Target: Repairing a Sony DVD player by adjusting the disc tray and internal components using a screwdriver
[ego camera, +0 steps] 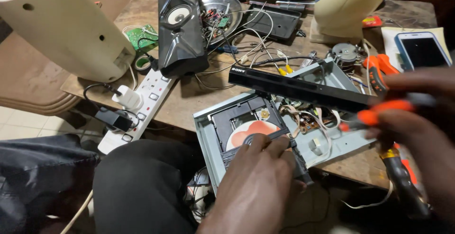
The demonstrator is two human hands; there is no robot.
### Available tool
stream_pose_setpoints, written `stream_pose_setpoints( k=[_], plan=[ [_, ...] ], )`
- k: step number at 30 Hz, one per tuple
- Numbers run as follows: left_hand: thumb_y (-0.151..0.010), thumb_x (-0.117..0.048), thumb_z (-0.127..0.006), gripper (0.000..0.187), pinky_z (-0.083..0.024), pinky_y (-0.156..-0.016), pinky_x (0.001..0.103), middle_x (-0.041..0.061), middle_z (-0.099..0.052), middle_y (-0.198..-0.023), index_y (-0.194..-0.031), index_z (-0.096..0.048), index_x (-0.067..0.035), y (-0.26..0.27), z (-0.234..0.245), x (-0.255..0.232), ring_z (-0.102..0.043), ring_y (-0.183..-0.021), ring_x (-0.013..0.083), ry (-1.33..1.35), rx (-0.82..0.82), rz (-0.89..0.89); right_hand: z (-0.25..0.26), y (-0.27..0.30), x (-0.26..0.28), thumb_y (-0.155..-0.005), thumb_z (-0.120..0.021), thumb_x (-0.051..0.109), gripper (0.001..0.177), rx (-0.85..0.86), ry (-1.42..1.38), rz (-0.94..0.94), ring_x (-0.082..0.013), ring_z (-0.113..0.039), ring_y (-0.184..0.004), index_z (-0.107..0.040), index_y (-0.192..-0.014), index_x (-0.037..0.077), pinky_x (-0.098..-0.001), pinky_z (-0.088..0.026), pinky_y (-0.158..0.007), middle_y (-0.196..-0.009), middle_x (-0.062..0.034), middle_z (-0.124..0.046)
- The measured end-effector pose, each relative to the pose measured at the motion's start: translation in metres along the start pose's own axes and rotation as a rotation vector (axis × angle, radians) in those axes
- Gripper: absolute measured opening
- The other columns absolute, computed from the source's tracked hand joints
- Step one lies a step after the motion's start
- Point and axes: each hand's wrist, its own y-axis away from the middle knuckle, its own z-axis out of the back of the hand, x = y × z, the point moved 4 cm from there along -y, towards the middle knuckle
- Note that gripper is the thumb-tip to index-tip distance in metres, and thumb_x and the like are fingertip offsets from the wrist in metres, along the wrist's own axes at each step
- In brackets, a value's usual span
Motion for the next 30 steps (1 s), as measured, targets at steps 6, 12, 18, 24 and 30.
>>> stream_pose_setpoints(
  k=[6, 12, 18, 24, 30],
  plan=[
    [-0.088, -0.040, -0.068, 0.038, -0.044, -0.081, 0.053, 0.013, -0.066, -0.121, -0.098, -0.078, -0.006, -0.003, -0.001, -0.002, -0.053, -0.102, 0.0427, -0.048, -0.036, 0.020, -0.049, 0.008, 0.048, -0.101, -0.059, 0.014, 0.030, 0.220, 0.427, 0.790, -0.0306, -0.067, -0.098, -0.067, -0.124, -0.003, -0.0400, -0.048, -0.088, -0.109, -0.0173, -0.070],
    [-0.085, -0.029, -0.067, 0.038, -0.045, -0.082, 0.056, 0.019, -0.062, -0.134, -0.108, -0.076, 0.000, -0.005, -0.003, 0.000, -0.050, -0.113, 0.0443, -0.010, -0.066, 0.025, -0.067, 0.009, 0.043, -0.100, -0.058, 0.009, 0.028, 0.256, 0.396, 0.874, -0.0316, -0.068, -0.095, -0.067, -0.120, -0.008, -0.0395, -0.049, -0.085, -0.108, -0.0196, -0.071],
    [-0.085, -0.041, -0.071, 0.053, -0.045, -0.080, 0.057, 0.024, -0.060, -0.140, -0.114, -0.075, 0.003, -0.006, -0.014, 0.002, -0.048, -0.119, 0.0472, 0.005, -0.071, 0.035, -0.071, 0.003, 0.024, -0.100, -0.058, 0.013, 0.033, 0.258, 0.409, 0.730, -0.0224, -0.065, -0.072, -0.067, -0.126, -0.005, -0.0361, -0.048, -0.077, -0.094, -0.0131, -0.068],
    [-0.084, -0.031, -0.071, 0.038, -0.044, -0.076, 0.055, 0.019, -0.063, -0.126, -0.103, -0.077, 0.001, -0.003, -0.009, 0.000, -0.050, -0.112, 0.0453, 0.024, -0.114, 0.058, -0.074, 0.004, 0.021, -0.101, -0.060, 0.011, 0.030, 0.256, 0.413, 0.760, -0.0232, -0.064, -0.076, -0.067, -0.125, -0.005, -0.0379, -0.048, -0.081, -0.086, -0.0108, -0.069],
    [-0.091, -0.022, -0.062, 0.033, -0.045, -0.076, 0.055, 0.022, -0.062, -0.130, -0.110, -0.077, 0.002, -0.004, -0.009, 0.000, -0.047, -0.117, 0.0470, -0.011, -0.050, 0.045, -0.071, 0.007, 0.020, -0.101, -0.062, 0.012, 0.030, 0.223, 0.441, 0.738, -0.0245, -0.065, -0.077, -0.068, -0.125, -0.006, -0.0390, -0.048, -0.080, -0.085, -0.0116, -0.068]
  ],
)
